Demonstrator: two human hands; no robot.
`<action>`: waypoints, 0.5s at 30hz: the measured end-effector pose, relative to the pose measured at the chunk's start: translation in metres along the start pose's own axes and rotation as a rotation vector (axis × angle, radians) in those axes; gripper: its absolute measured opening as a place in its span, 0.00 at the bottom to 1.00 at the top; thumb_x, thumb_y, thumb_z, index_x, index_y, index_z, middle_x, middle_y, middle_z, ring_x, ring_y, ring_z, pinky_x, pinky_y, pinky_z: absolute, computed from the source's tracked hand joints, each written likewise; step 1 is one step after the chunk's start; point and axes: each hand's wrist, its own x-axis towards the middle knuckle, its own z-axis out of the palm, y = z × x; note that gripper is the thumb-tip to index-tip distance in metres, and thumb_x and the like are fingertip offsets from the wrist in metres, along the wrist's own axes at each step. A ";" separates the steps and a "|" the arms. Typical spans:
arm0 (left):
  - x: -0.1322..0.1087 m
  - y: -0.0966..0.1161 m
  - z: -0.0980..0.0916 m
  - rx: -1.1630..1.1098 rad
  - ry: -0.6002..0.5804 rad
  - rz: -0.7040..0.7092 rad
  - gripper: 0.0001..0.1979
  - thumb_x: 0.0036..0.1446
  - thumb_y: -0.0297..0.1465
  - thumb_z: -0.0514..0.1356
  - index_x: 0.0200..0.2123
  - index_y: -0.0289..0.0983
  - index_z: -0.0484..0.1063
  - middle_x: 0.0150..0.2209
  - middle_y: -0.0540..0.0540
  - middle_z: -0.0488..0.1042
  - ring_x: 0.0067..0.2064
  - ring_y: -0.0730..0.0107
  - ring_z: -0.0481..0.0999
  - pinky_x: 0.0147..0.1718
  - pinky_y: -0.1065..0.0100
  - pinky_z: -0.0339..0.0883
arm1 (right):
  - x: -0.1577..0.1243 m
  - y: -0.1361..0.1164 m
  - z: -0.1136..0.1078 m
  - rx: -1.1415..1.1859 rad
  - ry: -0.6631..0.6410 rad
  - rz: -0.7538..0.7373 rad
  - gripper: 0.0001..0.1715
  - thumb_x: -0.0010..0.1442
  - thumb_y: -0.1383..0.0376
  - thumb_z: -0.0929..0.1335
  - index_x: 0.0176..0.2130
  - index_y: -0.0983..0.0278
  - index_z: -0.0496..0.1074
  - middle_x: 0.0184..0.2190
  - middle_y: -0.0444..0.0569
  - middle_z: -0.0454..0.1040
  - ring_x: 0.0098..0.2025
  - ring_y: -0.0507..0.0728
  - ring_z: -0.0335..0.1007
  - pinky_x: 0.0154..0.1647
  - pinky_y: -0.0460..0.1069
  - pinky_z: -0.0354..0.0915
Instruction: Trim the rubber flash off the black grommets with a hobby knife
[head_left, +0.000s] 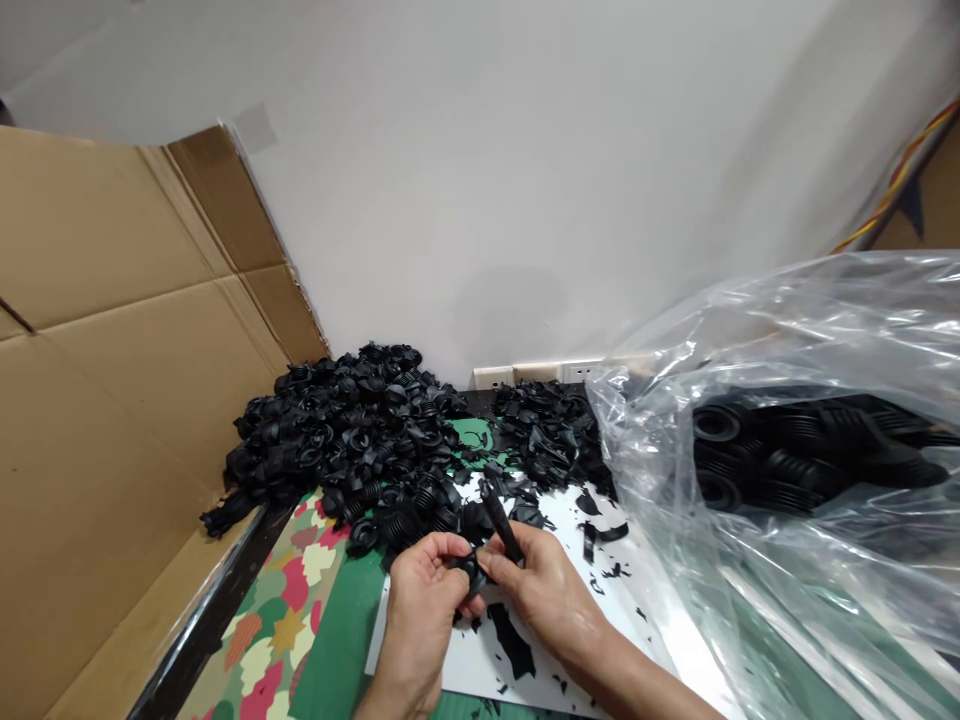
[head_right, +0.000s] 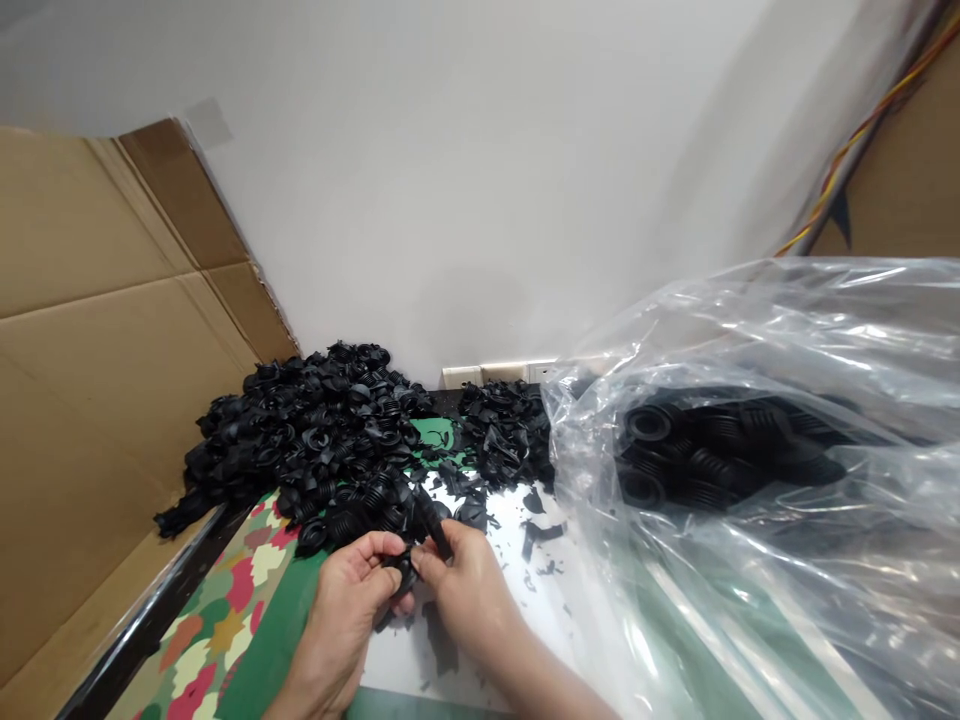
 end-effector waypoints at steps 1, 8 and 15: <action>0.000 0.000 0.000 -0.003 -0.008 -0.003 0.07 0.35 0.22 0.59 0.24 0.34 0.70 0.16 0.54 0.69 0.15 0.79 0.67 0.16 0.77 0.56 | 0.001 0.001 -0.001 -0.001 0.003 0.004 0.10 0.47 0.61 0.64 0.21 0.62 0.59 0.18 0.39 0.59 0.23 0.52 0.55 0.25 0.47 0.54; 0.000 -0.002 -0.004 -0.005 -0.001 -0.024 0.07 0.37 0.25 0.61 0.26 0.34 0.70 0.18 0.54 0.70 0.15 0.78 0.68 0.16 0.76 0.57 | -0.002 0.001 -0.002 -0.001 -0.027 -0.008 0.09 0.48 0.62 0.65 0.21 0.62 0.61 0.17 0.39 0.60 0.23 0.52 0.56 0.25 0.46 0.55; 0.000 -0.002 0.000 -0.015 0.023 -0.010 0.07 0.33 0.23 0.56 0.23 0.34 0.68 0.16 0.55 0.69 0.15 0.79 0.67 0.17 0.76 0.60 | -0.001 0.001 0.002 0.003 -0.006 -0.018 0.07 0.46 0.63 0.64 0.21 0.62 0.60 0.18 0.39 0.60 0.23 0.52 0.57 0.24 0.46 0.55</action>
